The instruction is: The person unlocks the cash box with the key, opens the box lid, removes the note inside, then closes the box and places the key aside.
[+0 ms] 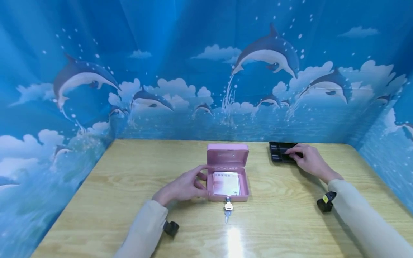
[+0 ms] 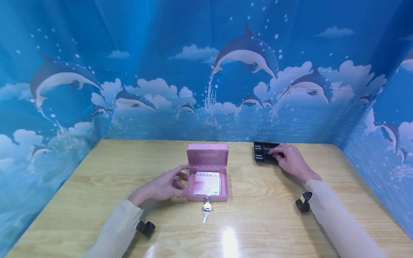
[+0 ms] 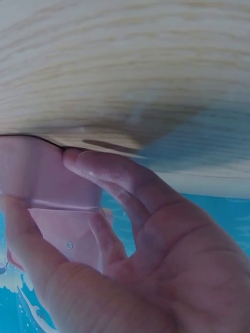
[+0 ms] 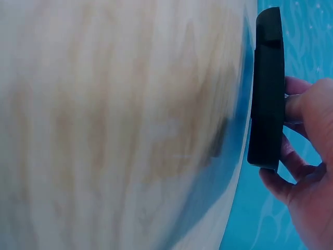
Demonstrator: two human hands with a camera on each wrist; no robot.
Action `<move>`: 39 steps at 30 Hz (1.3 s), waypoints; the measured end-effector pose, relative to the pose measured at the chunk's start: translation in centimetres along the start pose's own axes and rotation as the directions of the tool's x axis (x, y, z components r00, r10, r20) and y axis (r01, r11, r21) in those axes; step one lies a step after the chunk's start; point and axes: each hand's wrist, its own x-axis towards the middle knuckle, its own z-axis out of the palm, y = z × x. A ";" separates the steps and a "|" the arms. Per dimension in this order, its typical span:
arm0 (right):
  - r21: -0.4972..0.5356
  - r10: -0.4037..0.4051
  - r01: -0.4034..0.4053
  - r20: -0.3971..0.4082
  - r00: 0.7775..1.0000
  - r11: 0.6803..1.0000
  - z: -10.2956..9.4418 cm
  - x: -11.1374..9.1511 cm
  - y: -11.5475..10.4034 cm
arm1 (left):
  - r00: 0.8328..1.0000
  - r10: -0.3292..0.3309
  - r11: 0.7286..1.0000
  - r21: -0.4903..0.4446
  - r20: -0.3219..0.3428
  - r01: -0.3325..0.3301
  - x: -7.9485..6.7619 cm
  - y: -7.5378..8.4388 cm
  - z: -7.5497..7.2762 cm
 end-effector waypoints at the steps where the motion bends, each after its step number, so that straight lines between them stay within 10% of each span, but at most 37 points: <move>1: -0.011 0.009 -0.009 0.003 1.000 1.000 -0.2 0.1 0.2 | 1.000 0.002 1.000 0.002 0.001 -0.002 0.0 0.0 0.0; 17: -0.037 0.130 -0.128 0.074 0.989 0.991 -0.5 0.7 1.6 | 1.000 -0.001 0.999 -0.032 0.009 0.002 0.0 0.0 0.1; 39: -0.092 0.045 -0.050 -0.053 0.998 0.995 -0.8 -1.1 -0.9 | 1.000 -0.023 0.999 -0.034 0.008 0.023 -0.3 -0.2 0.3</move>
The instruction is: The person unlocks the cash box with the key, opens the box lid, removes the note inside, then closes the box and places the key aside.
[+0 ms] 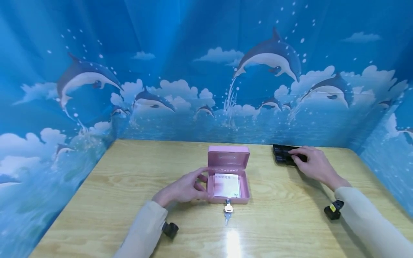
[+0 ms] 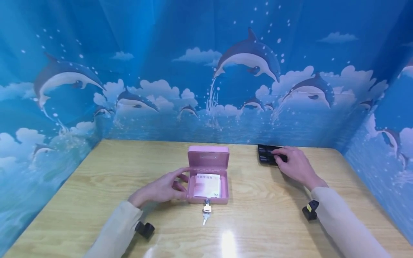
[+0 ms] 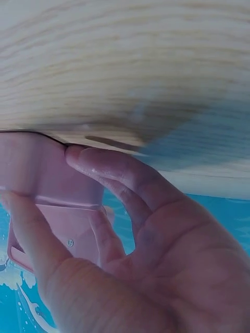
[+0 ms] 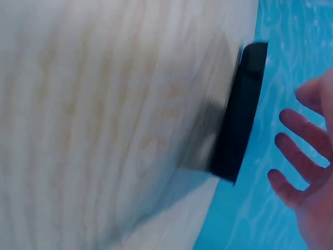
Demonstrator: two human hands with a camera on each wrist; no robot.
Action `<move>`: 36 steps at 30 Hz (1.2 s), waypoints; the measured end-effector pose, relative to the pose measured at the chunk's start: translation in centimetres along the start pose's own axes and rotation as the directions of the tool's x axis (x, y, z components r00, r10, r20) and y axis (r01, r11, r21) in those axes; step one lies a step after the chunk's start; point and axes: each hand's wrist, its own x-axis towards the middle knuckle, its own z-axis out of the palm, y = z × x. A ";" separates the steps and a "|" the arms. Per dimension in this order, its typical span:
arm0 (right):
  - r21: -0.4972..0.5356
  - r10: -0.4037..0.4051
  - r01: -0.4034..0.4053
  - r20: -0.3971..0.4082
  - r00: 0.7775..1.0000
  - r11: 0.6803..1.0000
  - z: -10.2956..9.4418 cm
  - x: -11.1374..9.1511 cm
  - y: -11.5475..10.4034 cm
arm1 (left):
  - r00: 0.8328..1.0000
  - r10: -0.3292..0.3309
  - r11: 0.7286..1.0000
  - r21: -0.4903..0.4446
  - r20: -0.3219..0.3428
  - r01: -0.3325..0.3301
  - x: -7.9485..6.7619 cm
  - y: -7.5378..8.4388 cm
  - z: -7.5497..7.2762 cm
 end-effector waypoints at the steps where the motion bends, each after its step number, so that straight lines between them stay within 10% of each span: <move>1: -0.003 -0.017 0.017 -0.015 1.000 1.000 0.0 -0.2 -0.4 | 1.000 0.005 1.000 0.008 0.002 -0.005 0.0 0.0 0.0; 29: 0.304 -0.303 0.302 -0.045 0.952 0.904 4.8 -1.8 -12.3 | 0.998 0.057 0.993 0.103 0.019 -0.059 0.1 -0.1 -0.3; 36: 0.292 -0.264 0.230 0.084 0.961 0.928 4.9 -1.0 -14.5 | 0.998 0.065 0.993 0.100 0.026 -0.067 0.2 0.1 -0.1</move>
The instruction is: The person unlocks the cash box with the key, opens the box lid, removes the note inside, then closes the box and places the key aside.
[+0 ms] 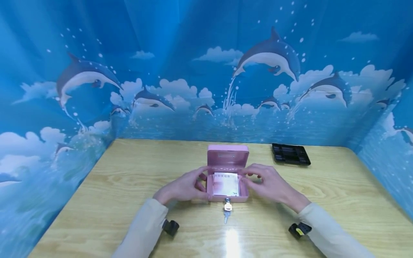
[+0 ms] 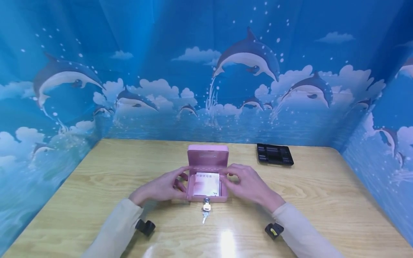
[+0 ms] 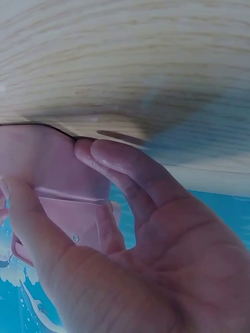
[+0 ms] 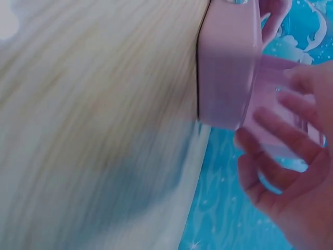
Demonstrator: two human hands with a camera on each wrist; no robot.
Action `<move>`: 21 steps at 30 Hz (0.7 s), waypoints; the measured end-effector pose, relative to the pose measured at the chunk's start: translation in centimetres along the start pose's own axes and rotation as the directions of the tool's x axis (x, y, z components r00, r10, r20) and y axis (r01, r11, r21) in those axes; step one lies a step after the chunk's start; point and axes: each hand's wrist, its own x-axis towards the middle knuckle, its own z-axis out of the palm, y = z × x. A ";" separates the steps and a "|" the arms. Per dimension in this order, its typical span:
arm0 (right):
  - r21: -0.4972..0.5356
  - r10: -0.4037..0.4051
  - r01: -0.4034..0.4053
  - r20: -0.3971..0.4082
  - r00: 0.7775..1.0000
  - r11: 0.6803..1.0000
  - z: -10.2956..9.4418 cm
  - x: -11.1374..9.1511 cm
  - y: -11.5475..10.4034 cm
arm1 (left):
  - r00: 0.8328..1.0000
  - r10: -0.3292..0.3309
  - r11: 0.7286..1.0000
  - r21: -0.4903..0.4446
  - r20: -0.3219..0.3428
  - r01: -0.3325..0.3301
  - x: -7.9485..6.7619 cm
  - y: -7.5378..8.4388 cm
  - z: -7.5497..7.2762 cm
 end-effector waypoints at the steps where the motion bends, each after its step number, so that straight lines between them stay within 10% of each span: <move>1: -0.012 0.021 -0.021 0.019 1.000 1.000 0.1 0.2 -0.2 | 1.000 -0.001 1.000 0.000 0.000 0.001 0.0 0.0 0.0; 13: -0.179 0.051 -0.027 0.133 0.990 0.983 1.4 2.0 -1.5 | 1.000 -0.005 1.000 0.010 0.002 0.005 0.2 0.5 -0.2; 21: -0.107 0.127 -0.111 0.160 0.979 0.988 2.2 1.8 -1.5 | 1.000 -0.028 0.999 0.027 -0.006 0.028 0.3 0.2 -0.2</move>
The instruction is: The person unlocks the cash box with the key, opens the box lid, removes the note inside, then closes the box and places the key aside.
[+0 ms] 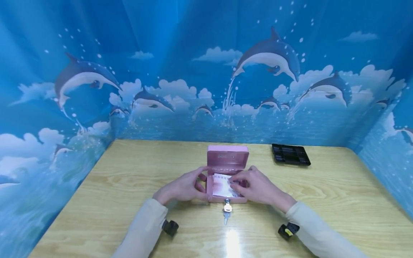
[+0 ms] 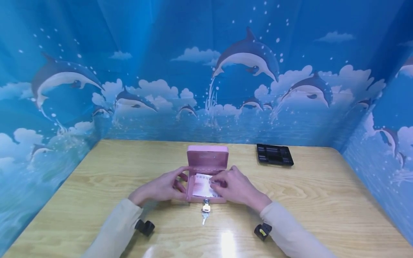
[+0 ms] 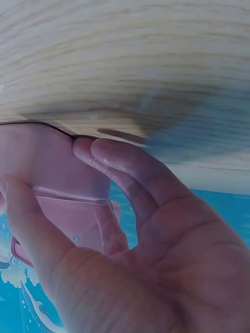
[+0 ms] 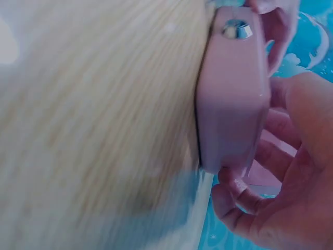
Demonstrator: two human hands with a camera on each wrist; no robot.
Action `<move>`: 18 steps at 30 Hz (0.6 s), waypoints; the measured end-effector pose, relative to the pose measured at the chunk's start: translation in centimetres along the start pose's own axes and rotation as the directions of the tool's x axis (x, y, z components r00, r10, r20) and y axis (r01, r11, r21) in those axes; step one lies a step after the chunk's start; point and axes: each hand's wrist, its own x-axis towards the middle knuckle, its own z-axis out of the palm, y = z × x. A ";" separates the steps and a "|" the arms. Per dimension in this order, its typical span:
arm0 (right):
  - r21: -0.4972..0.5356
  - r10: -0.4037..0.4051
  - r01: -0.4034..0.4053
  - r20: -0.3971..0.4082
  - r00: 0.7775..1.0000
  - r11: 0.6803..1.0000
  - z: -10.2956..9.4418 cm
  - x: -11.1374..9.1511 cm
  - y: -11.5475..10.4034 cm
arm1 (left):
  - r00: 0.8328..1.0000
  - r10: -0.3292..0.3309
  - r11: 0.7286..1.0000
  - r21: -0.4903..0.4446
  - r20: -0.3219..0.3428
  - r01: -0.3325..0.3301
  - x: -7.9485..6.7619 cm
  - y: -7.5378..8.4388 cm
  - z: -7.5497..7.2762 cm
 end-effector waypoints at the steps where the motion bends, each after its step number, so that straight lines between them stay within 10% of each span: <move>1: 0.023 0.014 -0.014 0.008 1.000 1.000 0.0 -0.1 0.0 | 1.000 0.000 1.000 -0.003 0.002 0.000 0.0 0.0 0.0; 18: 0.068 0.003 -0.006 0.043 0.999 0.998 -0.1 0.5 0.1 | 1.000 0.004 1.000 -0.030 0.007 -0.004 0.0 0.0 0.0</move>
